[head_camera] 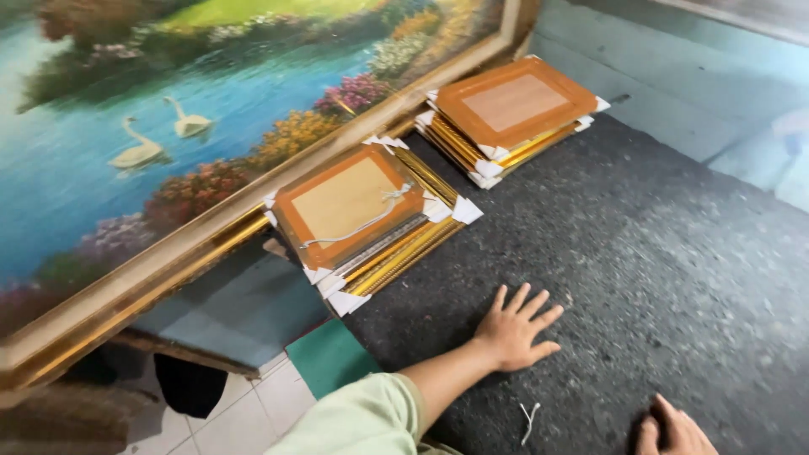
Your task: Attaching hanging wires to the back of picture frames and then stacking and organizing the frames on a workbench.
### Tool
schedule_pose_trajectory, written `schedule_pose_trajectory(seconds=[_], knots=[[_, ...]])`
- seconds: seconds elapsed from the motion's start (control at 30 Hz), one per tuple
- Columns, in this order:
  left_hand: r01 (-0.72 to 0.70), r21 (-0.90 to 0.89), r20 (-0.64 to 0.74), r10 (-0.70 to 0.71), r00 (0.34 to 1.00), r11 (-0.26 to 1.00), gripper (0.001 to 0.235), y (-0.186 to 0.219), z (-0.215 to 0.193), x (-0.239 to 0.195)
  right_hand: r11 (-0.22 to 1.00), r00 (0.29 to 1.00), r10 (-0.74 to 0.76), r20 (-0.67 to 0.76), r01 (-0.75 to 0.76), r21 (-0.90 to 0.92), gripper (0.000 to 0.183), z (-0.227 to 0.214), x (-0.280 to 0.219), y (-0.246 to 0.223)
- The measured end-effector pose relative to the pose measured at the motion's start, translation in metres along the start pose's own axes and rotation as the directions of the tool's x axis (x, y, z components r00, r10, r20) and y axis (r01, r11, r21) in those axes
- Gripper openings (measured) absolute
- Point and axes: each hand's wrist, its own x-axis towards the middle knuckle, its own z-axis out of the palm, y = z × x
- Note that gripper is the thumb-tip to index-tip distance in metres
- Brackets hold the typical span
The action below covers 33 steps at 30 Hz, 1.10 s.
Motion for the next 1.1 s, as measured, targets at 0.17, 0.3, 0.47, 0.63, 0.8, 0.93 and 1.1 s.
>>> schedule_pose_trajectory(seconds=[0.17,0.3,0.47,0.63,0.8,0.93,1.1], knots=[[-0.078,-0.098,-0.186,0.059,0.981,0.992,0.057,-0.008,0.004,-0.006,0.943,0.998,0.033,-0.056,-0.049,-0.328,0.042,-0.015,-0.004,-0.033],[-0.061,-0.208,-0.120,0.036,0.992,0.976,0.056,-0.006,-0.011,-0.009,0.962,1.000,-0.014,-0.013,0.010,-0.273,0.040,-0.019,-0.002,-0.033],[-0.098,-0.182,-0.183,0.064,0.981,0.978,0.053,-0.009,-0.003,-0.006,0.977,0.993,0.085,0.080,-0.067,-0.202,0.040,-0.030,0.003,-0.044],[-0.142,-0.125,-0.229,0.110,0.967,0.982,0.051,-0.011,0.004,-0.004,0.978,0.985,0.139,0.107,-0.120,-0.168,0.041,-0.037,0.007,-0.052],[-0.079,-0.056,-0.182,0.068,0.981,0.995,0.050,-0.007,-0.008,-0.006,0.967,0.993,0.092,0.077,-0.071,-0.244,0.037,-0.041,0.008,-0.058],[-0.041,-0.080,-0.100,0.033,0.994,0.996,0.050,0.000,-0.016,-0.007,0.966,0.983,0.148,0.106,-0.121,-0.230,0.039,-0.048,0.008,-0.062],[-0.009,-0.104,-0.073,0.002,0.997,0.995,0.050,0.001,-0.019,-0.008,0.961,0.967,0.199,0.162,-0.160,-0.226,0.038,-0.046,0.007,-0.062]])
